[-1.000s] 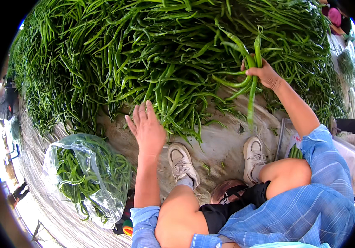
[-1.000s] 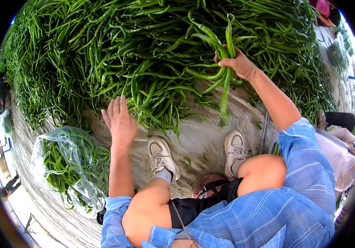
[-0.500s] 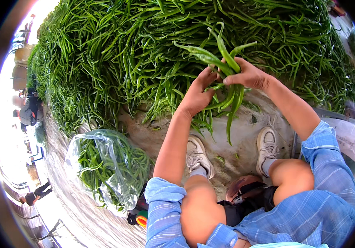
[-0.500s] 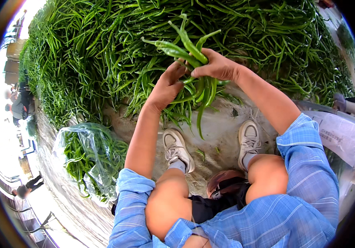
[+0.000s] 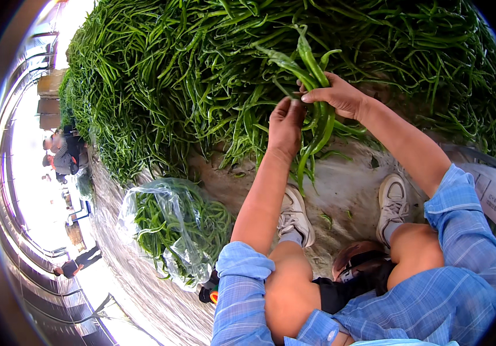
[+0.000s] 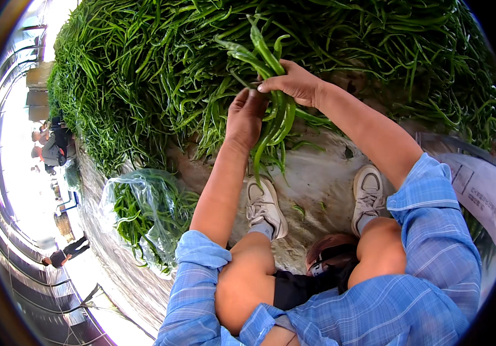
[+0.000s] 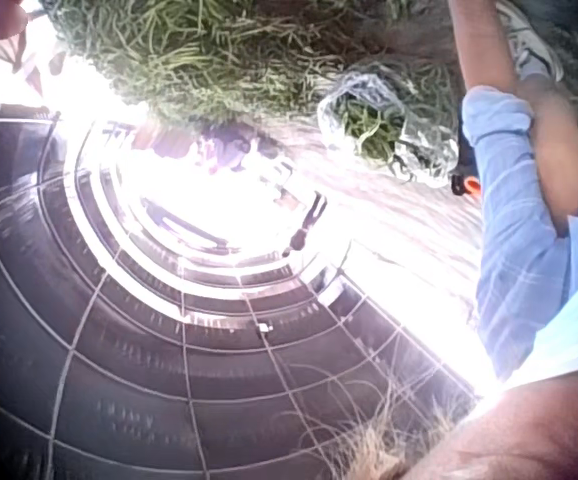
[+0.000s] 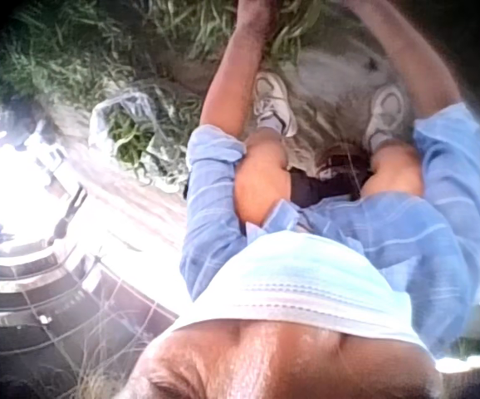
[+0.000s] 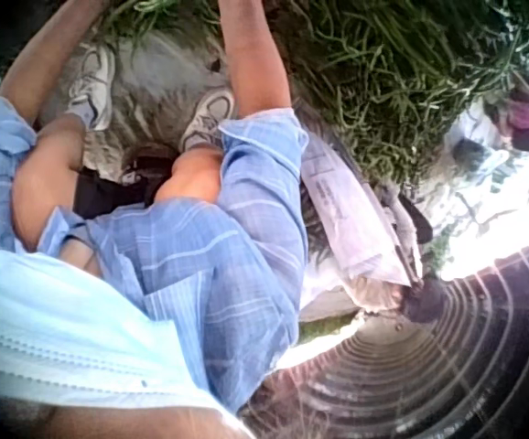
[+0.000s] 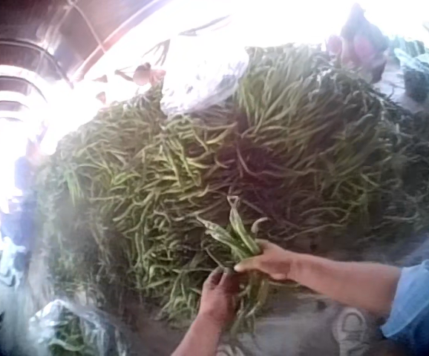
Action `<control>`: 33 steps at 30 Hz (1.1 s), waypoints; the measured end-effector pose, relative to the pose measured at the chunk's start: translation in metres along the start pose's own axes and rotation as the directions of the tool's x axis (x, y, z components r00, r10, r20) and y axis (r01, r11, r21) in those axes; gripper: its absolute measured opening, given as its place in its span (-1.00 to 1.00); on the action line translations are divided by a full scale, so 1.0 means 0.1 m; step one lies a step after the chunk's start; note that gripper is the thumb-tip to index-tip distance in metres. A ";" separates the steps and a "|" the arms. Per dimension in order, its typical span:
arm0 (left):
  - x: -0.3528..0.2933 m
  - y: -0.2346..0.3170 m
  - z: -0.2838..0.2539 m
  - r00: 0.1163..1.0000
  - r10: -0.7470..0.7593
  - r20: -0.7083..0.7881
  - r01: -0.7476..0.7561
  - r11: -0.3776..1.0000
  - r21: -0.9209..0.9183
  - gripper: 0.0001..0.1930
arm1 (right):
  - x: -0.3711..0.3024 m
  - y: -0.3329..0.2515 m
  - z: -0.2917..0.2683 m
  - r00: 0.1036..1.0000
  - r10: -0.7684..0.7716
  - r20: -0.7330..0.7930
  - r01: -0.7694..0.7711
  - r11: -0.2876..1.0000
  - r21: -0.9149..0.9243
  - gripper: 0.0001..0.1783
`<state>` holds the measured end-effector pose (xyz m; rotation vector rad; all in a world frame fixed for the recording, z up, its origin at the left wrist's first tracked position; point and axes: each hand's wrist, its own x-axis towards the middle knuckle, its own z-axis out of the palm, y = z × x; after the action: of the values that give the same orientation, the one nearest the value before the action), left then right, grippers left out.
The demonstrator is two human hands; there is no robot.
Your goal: The person sits on the ground and sorts green chilies by hand, gathering them into bundles and placing them into plastic bags. The person repeatedly picks chilies from a large pile, aligns them, and transfers them into bags.
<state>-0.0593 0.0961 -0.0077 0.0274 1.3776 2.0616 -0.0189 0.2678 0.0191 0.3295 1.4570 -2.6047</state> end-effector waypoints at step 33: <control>-0.64 0.70 -0.28 0.991 -0.035 -0.127 0.012 0.984 -0.179 -0.66 | -0.69 -0.30 -0.08 0.976 -0.088 -0.201 0.076 0.995 -0.069 -0.61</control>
<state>-0.0532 0.0233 0.0590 -0.2010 1.2563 2.1917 0.0417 0.2910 0.0570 0.5558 1.6439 -2.6504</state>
